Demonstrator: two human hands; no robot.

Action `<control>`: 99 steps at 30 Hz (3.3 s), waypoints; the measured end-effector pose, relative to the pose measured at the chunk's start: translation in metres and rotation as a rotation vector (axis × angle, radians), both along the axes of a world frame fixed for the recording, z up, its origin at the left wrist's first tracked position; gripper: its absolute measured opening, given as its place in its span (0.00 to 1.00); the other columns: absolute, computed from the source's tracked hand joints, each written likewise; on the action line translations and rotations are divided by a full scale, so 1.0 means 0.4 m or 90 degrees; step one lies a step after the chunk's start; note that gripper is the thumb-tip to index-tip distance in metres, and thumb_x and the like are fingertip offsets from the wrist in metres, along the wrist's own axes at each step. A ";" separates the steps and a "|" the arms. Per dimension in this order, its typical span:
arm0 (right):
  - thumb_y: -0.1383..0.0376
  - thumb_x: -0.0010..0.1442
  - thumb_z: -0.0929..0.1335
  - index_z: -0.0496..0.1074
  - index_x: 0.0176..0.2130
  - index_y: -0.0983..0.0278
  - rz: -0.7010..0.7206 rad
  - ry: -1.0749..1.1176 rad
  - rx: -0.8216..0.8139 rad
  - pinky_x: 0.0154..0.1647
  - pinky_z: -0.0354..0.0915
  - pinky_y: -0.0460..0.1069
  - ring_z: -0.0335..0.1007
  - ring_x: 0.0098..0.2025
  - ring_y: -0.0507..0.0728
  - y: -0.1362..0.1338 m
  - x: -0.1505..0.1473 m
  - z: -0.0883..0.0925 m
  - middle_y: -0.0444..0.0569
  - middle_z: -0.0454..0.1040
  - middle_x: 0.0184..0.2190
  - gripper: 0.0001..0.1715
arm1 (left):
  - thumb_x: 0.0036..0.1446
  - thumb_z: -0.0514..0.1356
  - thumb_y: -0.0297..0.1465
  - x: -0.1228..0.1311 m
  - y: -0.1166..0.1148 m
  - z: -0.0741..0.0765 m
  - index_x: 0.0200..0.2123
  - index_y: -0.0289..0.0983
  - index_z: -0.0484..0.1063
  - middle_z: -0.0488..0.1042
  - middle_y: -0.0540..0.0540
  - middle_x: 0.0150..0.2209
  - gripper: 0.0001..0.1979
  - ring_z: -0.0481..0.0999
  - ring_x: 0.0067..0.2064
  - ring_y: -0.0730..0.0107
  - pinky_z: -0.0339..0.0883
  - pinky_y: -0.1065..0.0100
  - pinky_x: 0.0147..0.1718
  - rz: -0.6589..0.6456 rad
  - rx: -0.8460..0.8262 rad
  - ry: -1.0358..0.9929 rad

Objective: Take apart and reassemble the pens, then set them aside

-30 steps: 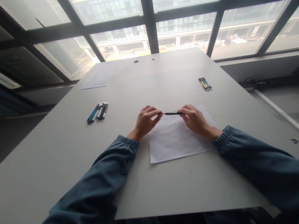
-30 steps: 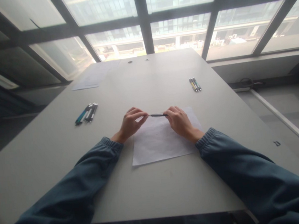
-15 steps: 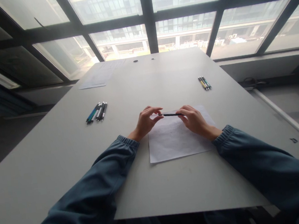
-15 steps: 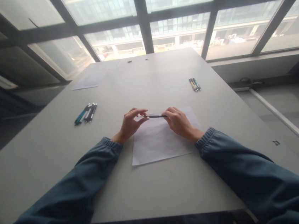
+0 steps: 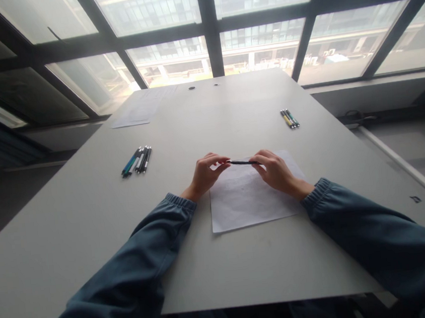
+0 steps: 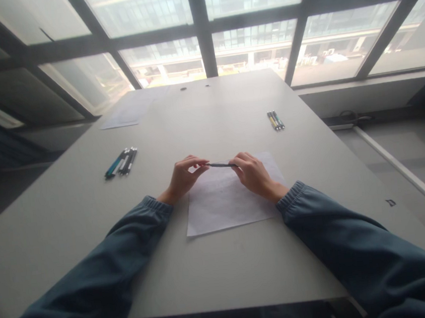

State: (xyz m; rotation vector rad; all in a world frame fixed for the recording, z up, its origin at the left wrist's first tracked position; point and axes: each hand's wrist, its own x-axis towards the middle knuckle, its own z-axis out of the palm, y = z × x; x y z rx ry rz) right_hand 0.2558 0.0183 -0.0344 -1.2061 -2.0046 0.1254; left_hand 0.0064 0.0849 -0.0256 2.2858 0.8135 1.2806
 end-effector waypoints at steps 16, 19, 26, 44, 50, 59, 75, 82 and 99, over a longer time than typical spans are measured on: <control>0.68 0.68 0.65 0.77 0.45 0.60 0.023 0.003 0.015 0.45 0.69 0.54 0.72 0.44 0.60 -0.001 0.004 -0.002 0.52 0.76 0.41 0.11 | 0.60 0.67 0.38 0.003 -0.002 0.001 0.36 0.40 0.81 0.81 0.45 0.33 0.08 0.76 0.36 0.67 0.71 0.65 0.33 -0.011 0.002 0.011; 0.68 0.68 0.65 0.77 0.46 0.60 0.030 0.004 0.020 0.45 0.69 0.54 0.72 0.43 0.59 0.000 0.005 -0.002 0.52 0.76 0.41 0.11 | 0.60 0.67 0.37 0.003 -0.002 0.001 0.36 0.40 0.81 0.81 0.46 0.33 0.07 0.75 0.36 0.67 0.70 0.65 0.33 -0.017 0.000 0.012; 0.68 0.69 0.64 0.77 0.46 0.59 0.040 0.013 0.014 0.45 0.69 0.53 0.72 0.42 0.59 0.000 0.005 -0.003 0.52 0.76 0.40 0.12 | 0.60 0.67 0.37 0.004 -0.006 0.004 0.36 0.40 0.81 0.81 0.45 0.33 0.07 0.75 0.36 0.67 0.70 0.65 0.32 -0.028 -0.005 0.011; 0.67 0.72 0.60 0.75 0.49 0.62 0.064 -0.009 -0.011 0.44 0.68 0.53 0.73 0.41 0.59 -0.004 0.002 0.002 0.53 0.77 0.40 0.16 | 0.61 0.66 0.32 0.007 -0.011 0.011 0.36 0.39 0.80 0.80 0.45 0.35 0.03 0.75 0.38 0.67 0.70 0.66 0.33 -0.048 0.021 0.034; 0.67 0.68 0.65 0.76 0.46 0.62 0.062 0.005 -0.010 0.43 0.69 0.53 0.73 0.40 0.59 -0.001 0.000 0.002 0.52 0.77 0.38 0.10 | 0.62 0.66 0.33 0.008 -0.012 0.012 0.38 0.39 0.79 0.80 0.45 0.36 0.04 0.76 0.39 0.67 0.70 0.66 0.34 -0.046 0.022 0.043; 0.67 0.69 0.65 0.76 0.46 0.62 0.062 0.013 -0.004 0.44 0.68 0.52 0.73 0.40 0.59 -0.001 0.000 0.000 0.52 0.77 0.38 0.10 | 0.56 0.69 0.43 0.011 -0.006 0.004 0.53 0.39 0.72 0.76 0.43 0.43 0.25 0.74 0.40 0.67 0.69 0.67 0.35 -0.038 0.017 0.038; 0.67 0.69 0.66 0.76 0.45 0.62 0.048 -0.003 0.010 0.41 0.67 0.52 0.72 0.38 0.58 -0.004 0.000 0.004 0.52 0.77 0.37 0.09 | 0.68 0.56 0.43 0.006 -0.007 0.008 0.28 0.37 0.73 0.73 0.47 0.28 0.20 0.71 0.33 0.68 0.64 0.67 0.35 0.005 -0.014 0.093; 0.67 0.68 0.66 0.76 0.45 0.62 0.027 -0.015 0.011 0.41 0.66 0.51 0.72 0.38 0.58 -0.005 0.000 0.002 0.51 0.78 0.37 0.09 | 0.67 0.59 0.41 0.008 -0.008 0.009 0.33 0.37 0.76 0.76 0.46 0.31 0.15 0.72 0.35 0.68 0.66 0.68 0.32 -0.003 0.011 0.068; 0.66 0.69 0.65 0.77 0.46 0.62 0.022 -0.009 0.016 0.41 0.67 0.52 0.73 0.38 0.58 -0.005 -0.001 0.000 0.52 0.78 0.38 0.10 | 0.60 0.67 0.41 0.010 -0.010 0.008 0.49 0.39 0.74 0.78 0.45 0.39 0.18 0.76 0.38 0.69 0.68 0.68 0.34 -0.050 0.019 0.031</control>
